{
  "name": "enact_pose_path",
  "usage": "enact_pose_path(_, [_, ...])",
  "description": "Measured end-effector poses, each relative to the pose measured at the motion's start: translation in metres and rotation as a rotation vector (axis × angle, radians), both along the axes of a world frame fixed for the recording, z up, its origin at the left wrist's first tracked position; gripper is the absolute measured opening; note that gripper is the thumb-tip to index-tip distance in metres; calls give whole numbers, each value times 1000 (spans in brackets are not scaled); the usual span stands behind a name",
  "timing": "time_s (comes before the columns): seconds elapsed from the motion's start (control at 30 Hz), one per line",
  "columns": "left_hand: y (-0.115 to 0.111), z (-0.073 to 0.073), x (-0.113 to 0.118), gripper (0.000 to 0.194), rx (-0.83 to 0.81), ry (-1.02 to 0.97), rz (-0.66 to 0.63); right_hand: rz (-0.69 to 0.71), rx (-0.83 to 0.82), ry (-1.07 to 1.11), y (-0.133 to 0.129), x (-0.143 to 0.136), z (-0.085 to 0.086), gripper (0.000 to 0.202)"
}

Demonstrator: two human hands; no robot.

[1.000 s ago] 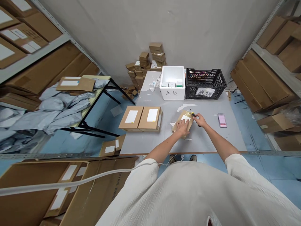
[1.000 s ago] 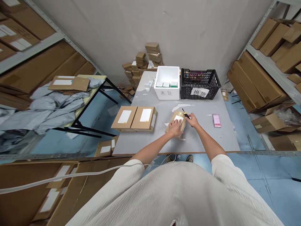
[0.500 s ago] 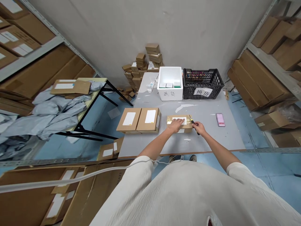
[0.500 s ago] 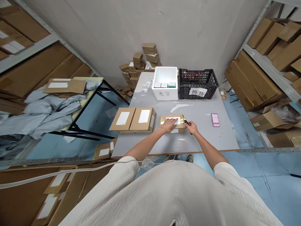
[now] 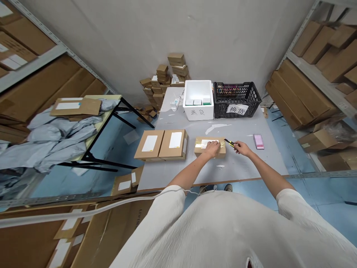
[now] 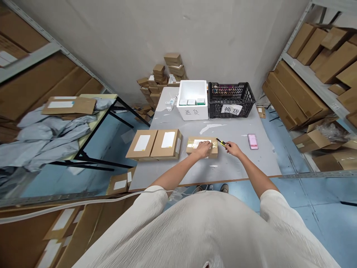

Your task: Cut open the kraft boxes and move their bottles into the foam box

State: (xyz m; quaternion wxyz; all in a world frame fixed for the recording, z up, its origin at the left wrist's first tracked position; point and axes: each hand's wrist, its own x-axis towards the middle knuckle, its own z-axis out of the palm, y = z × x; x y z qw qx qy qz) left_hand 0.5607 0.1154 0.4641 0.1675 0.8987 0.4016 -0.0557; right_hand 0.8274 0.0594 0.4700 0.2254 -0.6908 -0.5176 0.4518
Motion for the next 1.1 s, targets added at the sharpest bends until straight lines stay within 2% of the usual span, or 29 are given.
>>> enact_pose_path(0.2, [7, -3, 8, 58, -39, 23, 14, 147, -31, -51, 7, 20, -2, 17])
enact_pose_path(0.47, [4, -15, 8, 68, -7, 0, 15, 440, 106, -485, 34, 36, -7, 32])
enact_pose_path(0.67, [3, -22, 7, 67, 16, 13, -2, 551, 151, -664, 55, 31, -8, 32])
enact_pose_path(0.83, [1, -24, 4, 66, 39, -1, -3, 591, 195, -673, 61, 22, -4, 33])
enact_pose_path(0.9, [0, -25, 4, 65, 40, -9, 1, 597, 157, -661, 60, 21, -2, 33])
enact_pose_path(1.1, [1, -30, 3, 64, 39, -39, 10, 581, -99, -541, 55, 23, 9, 34])
